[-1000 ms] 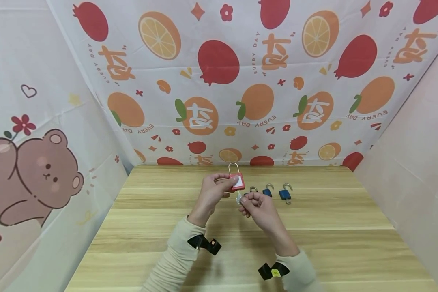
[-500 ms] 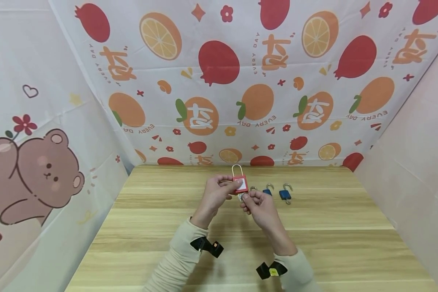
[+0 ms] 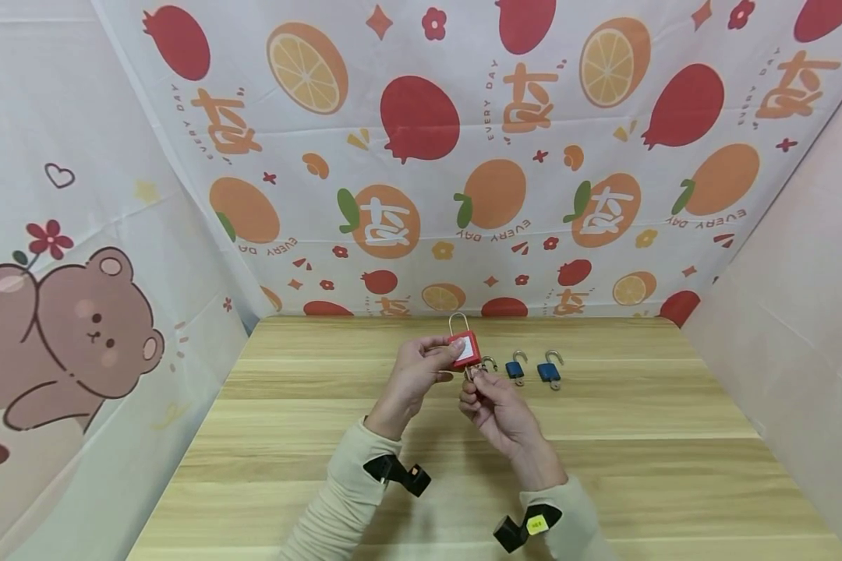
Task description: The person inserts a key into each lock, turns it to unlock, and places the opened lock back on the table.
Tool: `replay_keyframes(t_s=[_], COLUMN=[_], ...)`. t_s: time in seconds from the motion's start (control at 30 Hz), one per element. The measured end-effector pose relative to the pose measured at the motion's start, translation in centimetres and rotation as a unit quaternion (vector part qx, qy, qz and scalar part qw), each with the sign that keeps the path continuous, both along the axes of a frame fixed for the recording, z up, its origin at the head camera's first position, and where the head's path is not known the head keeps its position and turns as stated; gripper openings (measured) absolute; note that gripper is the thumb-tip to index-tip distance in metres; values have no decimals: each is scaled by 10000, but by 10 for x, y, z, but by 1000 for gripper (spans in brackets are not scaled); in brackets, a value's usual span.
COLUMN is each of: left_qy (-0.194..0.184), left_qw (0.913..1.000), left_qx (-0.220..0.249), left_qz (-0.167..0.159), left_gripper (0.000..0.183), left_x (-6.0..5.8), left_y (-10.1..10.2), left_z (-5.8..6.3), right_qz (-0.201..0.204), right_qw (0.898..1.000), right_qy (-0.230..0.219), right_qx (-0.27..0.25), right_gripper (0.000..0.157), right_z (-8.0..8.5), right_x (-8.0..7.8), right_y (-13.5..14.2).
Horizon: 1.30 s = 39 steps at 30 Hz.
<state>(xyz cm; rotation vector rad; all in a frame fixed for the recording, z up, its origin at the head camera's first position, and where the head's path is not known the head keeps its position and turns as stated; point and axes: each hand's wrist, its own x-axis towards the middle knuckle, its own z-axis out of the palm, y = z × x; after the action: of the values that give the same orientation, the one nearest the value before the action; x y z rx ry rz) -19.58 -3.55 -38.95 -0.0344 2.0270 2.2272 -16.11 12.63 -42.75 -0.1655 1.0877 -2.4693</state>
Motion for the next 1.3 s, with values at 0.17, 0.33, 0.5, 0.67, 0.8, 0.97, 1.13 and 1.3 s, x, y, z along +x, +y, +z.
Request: replay_keyframes(t_s=[0.17,0.33,0.5,0.67,0.8,0.97,1.13,1.3], left_qy=[4,80,100,96,116,110,165,156], left_qw=[10000,10000,9999,9999,9998,9996,9992,9993], left_qx=[60,-22,-22,-22,-107,-228,-337,-327], left_qz=[-3,45,63,67,79,118,117,66], left_gripper=[34,34,31,32,33,32,35,32], left_x=[0,0,2,3,3,2,3,4], left_y=[1,1,0,-4,-7,-9,-10,-10], left_z=[-2,-2,-2,0,3,5,5,4], right_qz=[428,423,593,890,977,950,439,-14], right_qw=[9957,9957,9970,9960,9931,9786,9617,9312], right_qy=[-51,-176,-188,-77,71,409,621,1027], right_qx=[-815,-810,-470,-43,652,1780,2632,3498], right_gripper=[25,24,21,27,25,19,20,41], right_z=[-5,-7,-6,-4,-2,2,10,22], right_x=[0,-1,-3,-6,-8,-12,-18,-26], right_y=[0,0,7,17,26,37,47,53])
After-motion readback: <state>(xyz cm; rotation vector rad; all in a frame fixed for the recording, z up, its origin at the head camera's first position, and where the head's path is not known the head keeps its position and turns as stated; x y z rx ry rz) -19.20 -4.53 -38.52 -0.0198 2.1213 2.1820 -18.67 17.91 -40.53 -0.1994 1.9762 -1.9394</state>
